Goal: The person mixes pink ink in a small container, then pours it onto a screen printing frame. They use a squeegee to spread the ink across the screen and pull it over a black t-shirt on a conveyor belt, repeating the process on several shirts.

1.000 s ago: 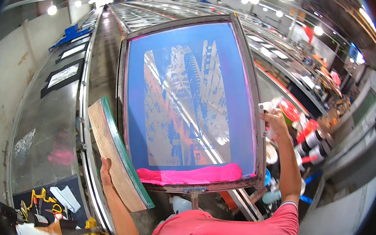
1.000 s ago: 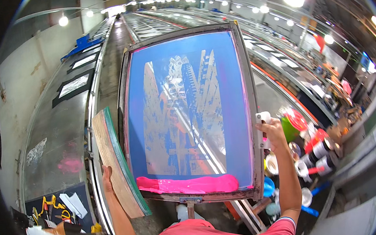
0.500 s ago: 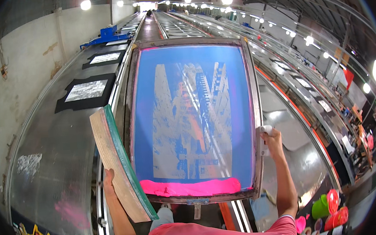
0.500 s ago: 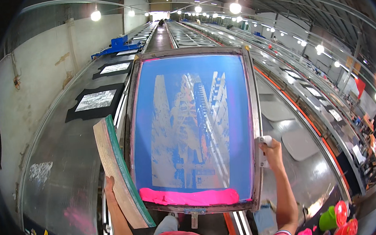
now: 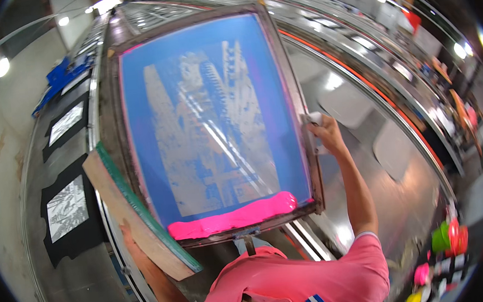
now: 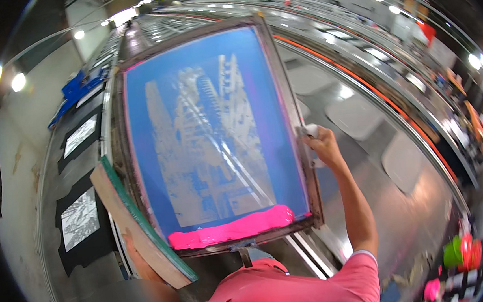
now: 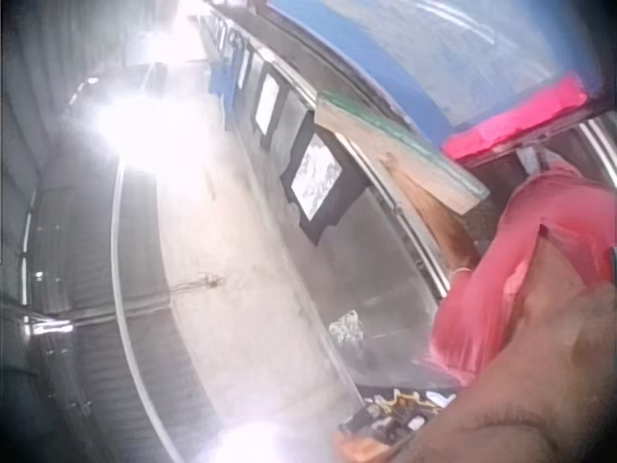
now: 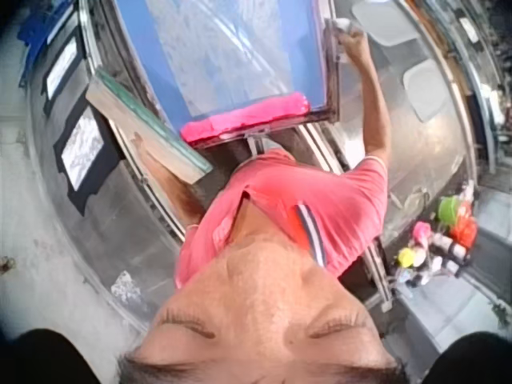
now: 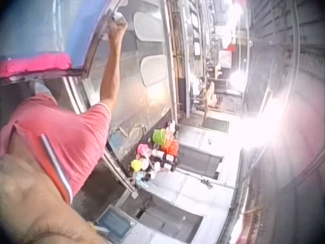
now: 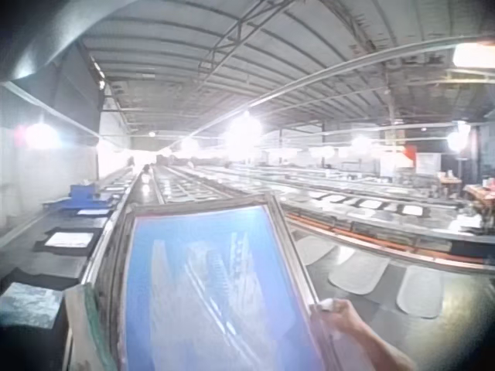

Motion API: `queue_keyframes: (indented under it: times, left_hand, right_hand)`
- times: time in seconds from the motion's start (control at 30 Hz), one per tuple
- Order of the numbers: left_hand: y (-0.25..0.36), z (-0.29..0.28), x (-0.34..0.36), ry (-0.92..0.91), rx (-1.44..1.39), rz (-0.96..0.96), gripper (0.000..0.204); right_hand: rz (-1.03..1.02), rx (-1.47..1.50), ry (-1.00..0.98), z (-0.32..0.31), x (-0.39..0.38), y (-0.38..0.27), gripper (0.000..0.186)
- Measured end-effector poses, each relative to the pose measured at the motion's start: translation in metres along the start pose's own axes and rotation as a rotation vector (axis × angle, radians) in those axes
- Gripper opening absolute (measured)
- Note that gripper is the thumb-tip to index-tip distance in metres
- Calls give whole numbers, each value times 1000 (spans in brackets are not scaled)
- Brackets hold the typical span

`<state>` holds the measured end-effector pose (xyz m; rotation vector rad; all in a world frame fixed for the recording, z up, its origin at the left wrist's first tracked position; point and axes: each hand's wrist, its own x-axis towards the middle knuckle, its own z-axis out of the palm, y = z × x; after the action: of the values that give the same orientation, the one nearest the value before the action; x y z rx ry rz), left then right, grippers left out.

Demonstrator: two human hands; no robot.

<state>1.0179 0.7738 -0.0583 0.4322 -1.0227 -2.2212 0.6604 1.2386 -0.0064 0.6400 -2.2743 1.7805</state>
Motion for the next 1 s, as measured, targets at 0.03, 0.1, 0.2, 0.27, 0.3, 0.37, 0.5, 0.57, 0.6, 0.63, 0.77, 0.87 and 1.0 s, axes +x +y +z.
queue_keyframes:
  times: [0.03, 0.1, 0.2, 0.27, 0.3, 0.37, 0.5, 0.57, 0.6, 0.63, 0.77, 0.87, 1.0]
  left_hand:
    - [5, 4, -1, 22, -1, 17, 69]
    - [13, 12, 9, 74, -1, 50, 68]
    - [25, 20, 18, 151, -15, 82, 67]
    - [29, 34, 76, 103, -20, 49, 66]
    - [23, 33, 88, 71, -37, 50, 66]
    - [22, 29, 140, 91, -84, 22, 60]
    - [7, 11, 261, 244, 6, 14, 54]
    - [-5, 40, 338, 198, -29, 21, 47]
    - [-16, 42, 362, 197, 20, -29, 46]
    - [-20, 48, 384, 191, 76, -78, 45]
    - [-10, 98, 508, 222, 84, -130, 41]
    - [-1, 127, 624, 120, 17, -240, 43]
    - [8, 145, 726, -44, -6, -389, 51]
  right_hand:
    - [-2, 29, -4, 2, 16, -6, 13]
    - [-16, 87, -13, 9, 44, -15, 13]
    - [10, 118, -60, 15, 85, -33, 15]
    - [74, 82, -65, 52, 146, -7, 14]
    - [79, 66, -70, 61, 163, -1, 14]
    - [66, 68, -103, 93, 221, 1, 12]
    - [-8, 23, -138, 155, 328, 24, 8]
    - [-48, -26, -63, 170, 390, 42, 9]
    - [-32, -59, -46, 169, 410, 49, 9]
    - [-14, -85, -24, 168, 429, 49, 9]
    - [41, -114, 24, 197, 504, 67, 7]
    - [94, -152, 87, 236, 575, 99, 7]
    - [78, -163, 102, 275, 643, 156, 4]
